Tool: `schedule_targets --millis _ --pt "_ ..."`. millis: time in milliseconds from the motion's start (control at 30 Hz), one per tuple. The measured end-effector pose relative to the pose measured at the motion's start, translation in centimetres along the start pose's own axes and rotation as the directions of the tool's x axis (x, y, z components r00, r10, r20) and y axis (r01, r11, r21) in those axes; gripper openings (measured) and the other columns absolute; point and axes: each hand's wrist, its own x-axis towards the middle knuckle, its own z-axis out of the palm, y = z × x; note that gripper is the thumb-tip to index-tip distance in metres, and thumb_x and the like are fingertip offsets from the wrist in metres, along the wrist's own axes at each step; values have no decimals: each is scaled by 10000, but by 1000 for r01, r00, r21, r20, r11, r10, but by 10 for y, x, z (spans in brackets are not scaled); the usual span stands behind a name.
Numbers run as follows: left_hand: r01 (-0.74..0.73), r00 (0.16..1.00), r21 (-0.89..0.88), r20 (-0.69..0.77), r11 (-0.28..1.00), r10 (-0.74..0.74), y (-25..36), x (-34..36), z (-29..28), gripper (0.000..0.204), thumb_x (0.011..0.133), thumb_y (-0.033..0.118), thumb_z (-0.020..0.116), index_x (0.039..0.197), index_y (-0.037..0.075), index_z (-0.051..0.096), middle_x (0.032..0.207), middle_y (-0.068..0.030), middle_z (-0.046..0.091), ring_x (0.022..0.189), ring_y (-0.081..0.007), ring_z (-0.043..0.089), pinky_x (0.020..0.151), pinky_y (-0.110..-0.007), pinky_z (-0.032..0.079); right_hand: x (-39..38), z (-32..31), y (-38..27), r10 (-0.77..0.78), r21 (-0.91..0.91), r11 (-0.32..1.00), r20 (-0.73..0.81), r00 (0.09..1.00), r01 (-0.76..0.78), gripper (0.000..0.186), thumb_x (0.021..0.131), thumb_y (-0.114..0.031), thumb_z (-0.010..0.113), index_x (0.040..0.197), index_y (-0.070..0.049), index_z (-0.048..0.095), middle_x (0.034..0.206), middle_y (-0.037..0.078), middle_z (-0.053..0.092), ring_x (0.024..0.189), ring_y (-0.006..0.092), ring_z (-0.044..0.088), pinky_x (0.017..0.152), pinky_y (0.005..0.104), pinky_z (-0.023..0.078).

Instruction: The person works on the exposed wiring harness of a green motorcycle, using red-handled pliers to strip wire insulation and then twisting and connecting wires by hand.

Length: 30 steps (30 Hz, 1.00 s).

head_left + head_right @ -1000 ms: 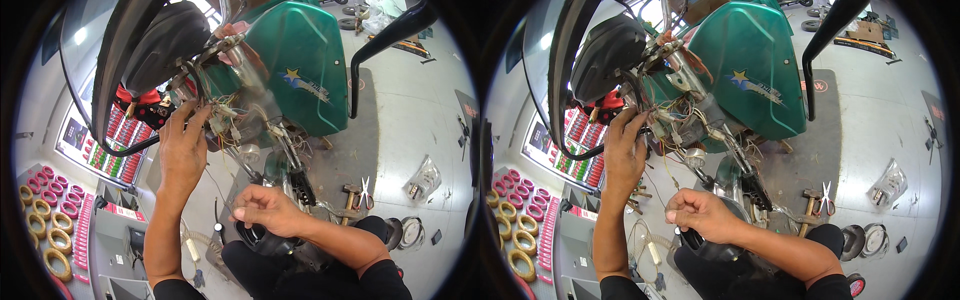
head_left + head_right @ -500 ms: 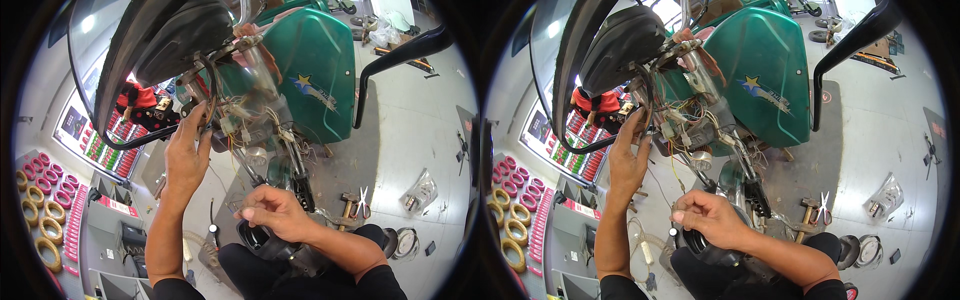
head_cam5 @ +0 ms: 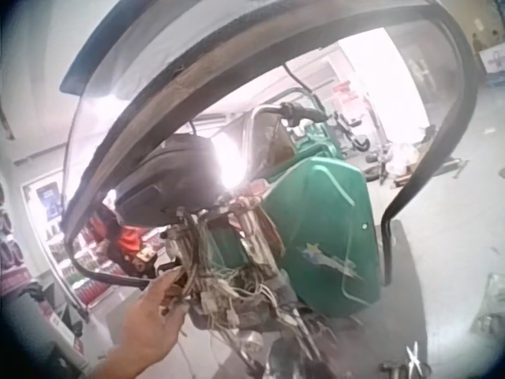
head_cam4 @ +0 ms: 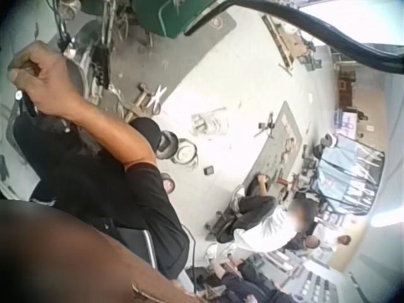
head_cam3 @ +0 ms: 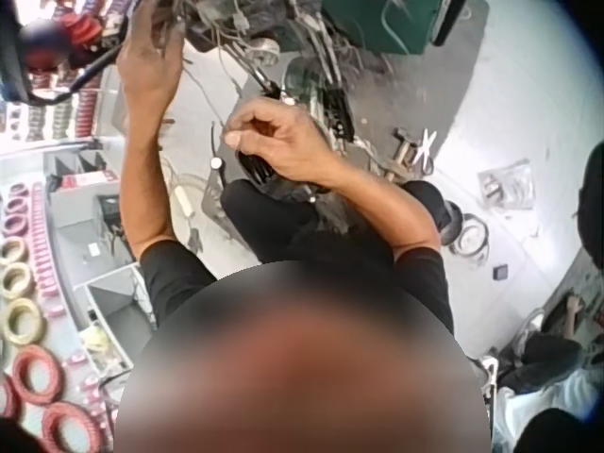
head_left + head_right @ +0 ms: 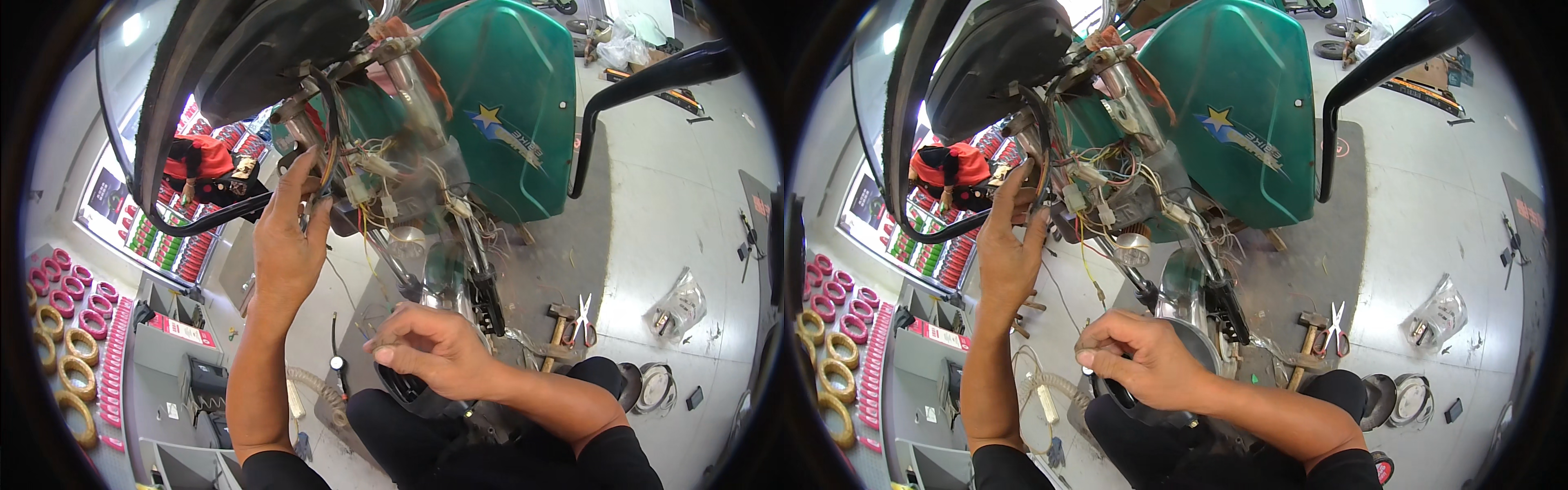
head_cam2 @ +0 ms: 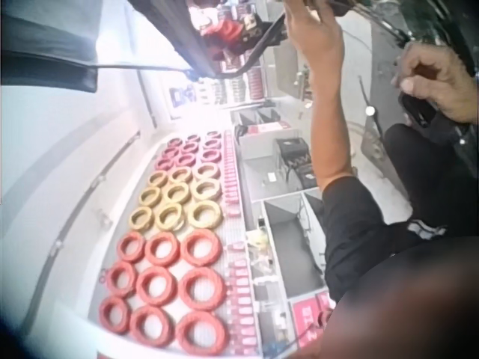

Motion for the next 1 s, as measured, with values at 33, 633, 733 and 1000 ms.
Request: schedule_targets --millis 33,633,733,1000 --pt "8 1000 2 2 1000 -8 2 0 1 624 947 -24 715 1528 116 537 1212 -171 745 1095 -289 744 941 -394 575 -1 -1 -1 1 -51 999 16 1000 0 93 1029 -82 721 1057 -3 679 1019 78 680 1056 162 694 832 299 543" --pt "13 999 54 52 998 -16 18 6 13 637 899 29 726 1508 71 543 1284 -177 658 1100 -348 695 965 -424 548 1 0 0 -60 -77 996 -64 996 55 195 1007 -201 758 1074 -23 714 909 42 632 780 100 577 715 284 488" --pt "-105 993 116 -39 988 110 19 8 19 607 875 46 749 1461 78 592 1295 -146 649 1165 -346 659 980 -445 524 -1 2 0 -50 -75 996 -58 997 45 196 1006 -200 760 1076 -23 711 911 40 632 781 96 577 714 282 488" --pt "-386 916 334 31 860 399 46 31 28 472 824 143 810 1284 111 709 1309 -102 648 1288 -334 578 1058 -480 398 -1 0 -6 -54 -80 996 -64 997 49 195 1011 -198 754 1080 -24 703 912 37 631 773 94 566 707 284 481"
